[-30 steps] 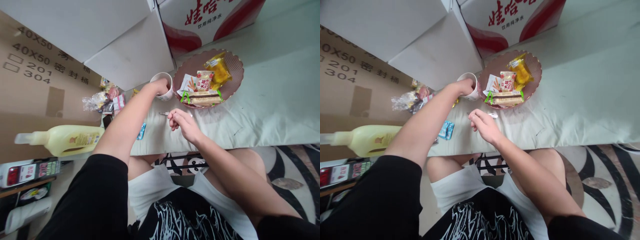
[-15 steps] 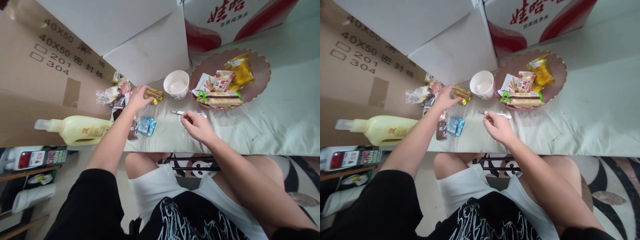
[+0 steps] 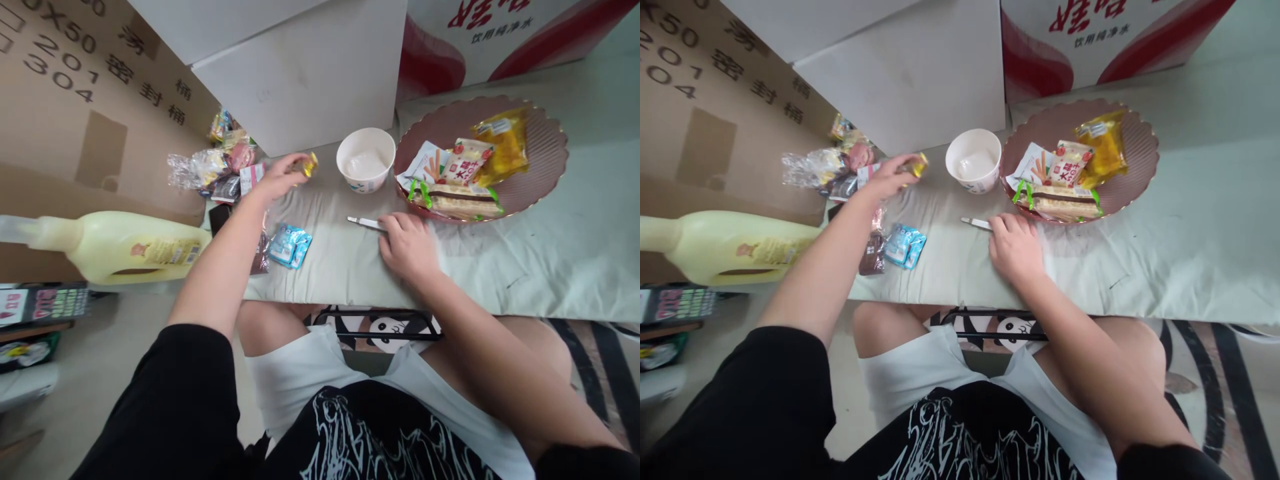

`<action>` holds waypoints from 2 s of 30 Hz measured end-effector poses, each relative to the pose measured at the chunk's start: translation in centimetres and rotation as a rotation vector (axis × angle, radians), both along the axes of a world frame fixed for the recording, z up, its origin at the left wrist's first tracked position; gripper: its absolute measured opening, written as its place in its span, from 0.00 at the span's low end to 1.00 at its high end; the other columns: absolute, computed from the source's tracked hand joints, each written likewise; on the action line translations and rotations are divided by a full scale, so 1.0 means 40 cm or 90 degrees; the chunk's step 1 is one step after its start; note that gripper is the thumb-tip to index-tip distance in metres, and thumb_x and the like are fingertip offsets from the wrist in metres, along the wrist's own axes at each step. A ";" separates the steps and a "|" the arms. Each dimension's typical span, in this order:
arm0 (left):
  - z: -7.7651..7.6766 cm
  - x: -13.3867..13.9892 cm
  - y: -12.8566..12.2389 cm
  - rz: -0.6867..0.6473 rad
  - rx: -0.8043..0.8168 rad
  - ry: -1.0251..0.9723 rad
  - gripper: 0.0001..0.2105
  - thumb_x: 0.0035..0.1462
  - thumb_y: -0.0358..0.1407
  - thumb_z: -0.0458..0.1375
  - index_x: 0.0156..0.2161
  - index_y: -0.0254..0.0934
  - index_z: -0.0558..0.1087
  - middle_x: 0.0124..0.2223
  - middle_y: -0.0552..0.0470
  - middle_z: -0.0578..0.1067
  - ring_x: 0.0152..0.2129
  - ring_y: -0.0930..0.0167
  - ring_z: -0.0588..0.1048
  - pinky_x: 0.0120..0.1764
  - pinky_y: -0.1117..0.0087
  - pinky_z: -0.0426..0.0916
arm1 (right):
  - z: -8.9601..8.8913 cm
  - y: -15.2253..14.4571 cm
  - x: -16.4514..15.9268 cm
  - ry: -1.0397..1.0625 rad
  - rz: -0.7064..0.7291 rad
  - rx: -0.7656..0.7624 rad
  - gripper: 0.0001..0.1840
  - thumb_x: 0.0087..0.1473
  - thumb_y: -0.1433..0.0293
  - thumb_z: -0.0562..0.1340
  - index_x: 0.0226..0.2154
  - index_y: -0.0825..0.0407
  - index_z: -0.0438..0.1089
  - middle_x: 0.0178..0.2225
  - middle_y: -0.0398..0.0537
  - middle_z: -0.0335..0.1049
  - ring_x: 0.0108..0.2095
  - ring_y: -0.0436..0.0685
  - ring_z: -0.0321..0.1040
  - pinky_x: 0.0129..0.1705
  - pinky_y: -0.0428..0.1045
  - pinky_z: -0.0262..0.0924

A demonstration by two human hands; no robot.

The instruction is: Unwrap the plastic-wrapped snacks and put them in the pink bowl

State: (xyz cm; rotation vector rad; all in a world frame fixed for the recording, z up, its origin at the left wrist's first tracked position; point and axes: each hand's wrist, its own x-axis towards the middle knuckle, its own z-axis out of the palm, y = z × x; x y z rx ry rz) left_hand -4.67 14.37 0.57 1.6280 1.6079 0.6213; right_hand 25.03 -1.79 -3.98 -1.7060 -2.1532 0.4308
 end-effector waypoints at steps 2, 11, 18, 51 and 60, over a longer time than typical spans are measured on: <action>0.043 -0.005 -0.058 0.085 -0.066 -0.163 0.22 0.52 0.49 0.61 0.50 0.40 0.75 0.47 0.43 0.79 0.47 0.57 0.79 0.44 0.55 0.76 | -0.003 0.003 0.006 -0.012 0.002 0.006 0.19 0.62 0.71 0.55 0.53 0.52 0.73 0.53 0.61 0.75 0.53 0.71 0.65 0.51 0.62 0.60; 0.038 0.087 -0.346 0.071 -0.136 -0.544 0.50 0.39 0.80 0.46 0.54 0.43 0.72 0.60 0.39 0.74 0.55 0.50 0.75 0.36 0.56 0.77 | -0.022 0.005 -0.006 0.051 0.018 0.035 0.17 0.64 0.68 0.53 0.47 0.51 0.75 0.43 0.60 0.75 0.46 0.69 0.69 0.48 0.62 0.63; -0.100 0.112 -0.357 0.127 -0.194 -0.624 0.27 0.36 0.45 0.73 0.43 0.41 0.74 0.43 0.46 0.80 0.41 0.58 0.81 0.26 0.67 0.77 | 0.005 -0.018 -0.025 0.257 -0.045 -0.009 0.14 0.63 0.67 0.56 0.47 0.48 0.73 0.32 0.50 0.74 0.35 0.61 0.72 0.42 0.56 0.66; -0.154 0.187 -0.340 -0.037 -0.093 -0.466 0.15 0.49 0.37 0.66 0.20 0.39 0.65 0.22 0.56 0.67 0.26 0.71 0.70 0.35 0.65 0.70 | 0.038 -0.013 -0.081 0.358 -0.020 -0.056 0.12 0.61 0.66 0.60 0.44 0.49 0.77 0.30 0.45 0.78 0.28 0.53 0.70 0.34 0.50 0.64; -0.164 0.187 -0.342 0.006 -0.124 -0.529 0.08 0.48 0.39 0.65 0.31 0.40 0.72 0.30 0.56 0.74 0.31 0.70 0.74 0.40 0.66 0.71 | 0.020 -0.022 -0.082 0.322 -0.024 0.012 0.13 0.60 0.67 0.60 0.43 0.51 0.78 0.30 0.45 0.77 0.24 0.50 0.64 0.28 0.49 0.60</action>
